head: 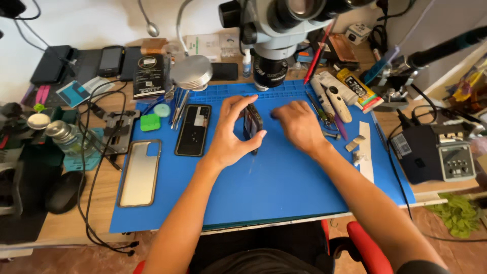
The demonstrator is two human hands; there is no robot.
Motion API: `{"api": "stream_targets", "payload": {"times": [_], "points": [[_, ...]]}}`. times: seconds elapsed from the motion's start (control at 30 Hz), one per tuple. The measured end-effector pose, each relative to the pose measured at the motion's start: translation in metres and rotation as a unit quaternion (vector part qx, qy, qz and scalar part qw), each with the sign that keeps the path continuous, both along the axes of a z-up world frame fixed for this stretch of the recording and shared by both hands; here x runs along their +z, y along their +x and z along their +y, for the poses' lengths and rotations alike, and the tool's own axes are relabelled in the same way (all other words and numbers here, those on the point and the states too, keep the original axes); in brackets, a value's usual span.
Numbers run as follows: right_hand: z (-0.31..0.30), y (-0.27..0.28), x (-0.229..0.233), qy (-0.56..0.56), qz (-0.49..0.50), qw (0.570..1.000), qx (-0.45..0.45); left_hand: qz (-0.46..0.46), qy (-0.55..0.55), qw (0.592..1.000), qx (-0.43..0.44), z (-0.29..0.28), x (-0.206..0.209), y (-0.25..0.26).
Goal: The person disassembles a smartphone using a screwdriver and tweezers, removes the back cover, and manipulates internal components including the battery and camera module. The person then reassembles the device by placing the back cover back and securing it with screws.
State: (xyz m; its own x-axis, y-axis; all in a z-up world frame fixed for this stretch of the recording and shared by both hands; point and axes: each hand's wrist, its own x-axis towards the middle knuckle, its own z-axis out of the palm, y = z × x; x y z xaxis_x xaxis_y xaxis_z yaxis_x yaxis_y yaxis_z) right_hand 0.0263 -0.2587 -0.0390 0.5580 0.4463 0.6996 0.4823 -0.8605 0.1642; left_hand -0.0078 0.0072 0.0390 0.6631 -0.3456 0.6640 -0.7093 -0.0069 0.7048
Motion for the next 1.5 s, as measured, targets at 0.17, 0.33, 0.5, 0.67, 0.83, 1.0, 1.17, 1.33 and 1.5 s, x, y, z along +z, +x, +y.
{"api": "stream_targets", "payload": {"times": [0.17,0.33,0.5,0.67,0.83,1.0,1.17,1.33,1.5], "points": [[0.013,-0.025,0.013,0.508,0.288,0.809,0.067,0.008,-0.045,0.999,0.024,-0.002,-0.008,0.0],[0.028,-0.062,0.046,0.701,0.37,0.561,0.239,-0.018,-0.037,0.998,0.045,-0.006,-0.008,0.001],[0.047,-0.089,0.069,0.647,0.271,0.679,0.214,-0.085,0.006,0.992,0.088,-0.012,-0.011,-0.004],[0.051,-0.087,0.089,0.626,0.262,0.714,0.173,-0.228,0.119,0.96,0.108,-0.011,-0.009,-0.009],[0.041,-0.079,0.069,0.618,0.33,0.702,0.123,-0.344,0.243,0.901,0.103,-0.015,-0.053,-0.001],[0.039,-0.081,0.063,0.608,0.403,0.677,0.094,-0.296,0.357,0.883,0.068,-0.012,-0.059,-0.01],[0.038,-0.093,0.069,0.618,0.419,0.66,0.083,-0.329,0.351,0.864,0.15,-0.018,-0.067,-0.011],[0.03,-0.097,0.057,0.59,0.427,0.679,0.097,-0.326,0.372,0.852,0.171,-0.019,-0.073,-0.011],[0.024,-0.105,0.056,0.544,0.434,0.711,0.1,-0.304,0.362,0.859,0.195,-0.025,-0.06,-0.025]]}}
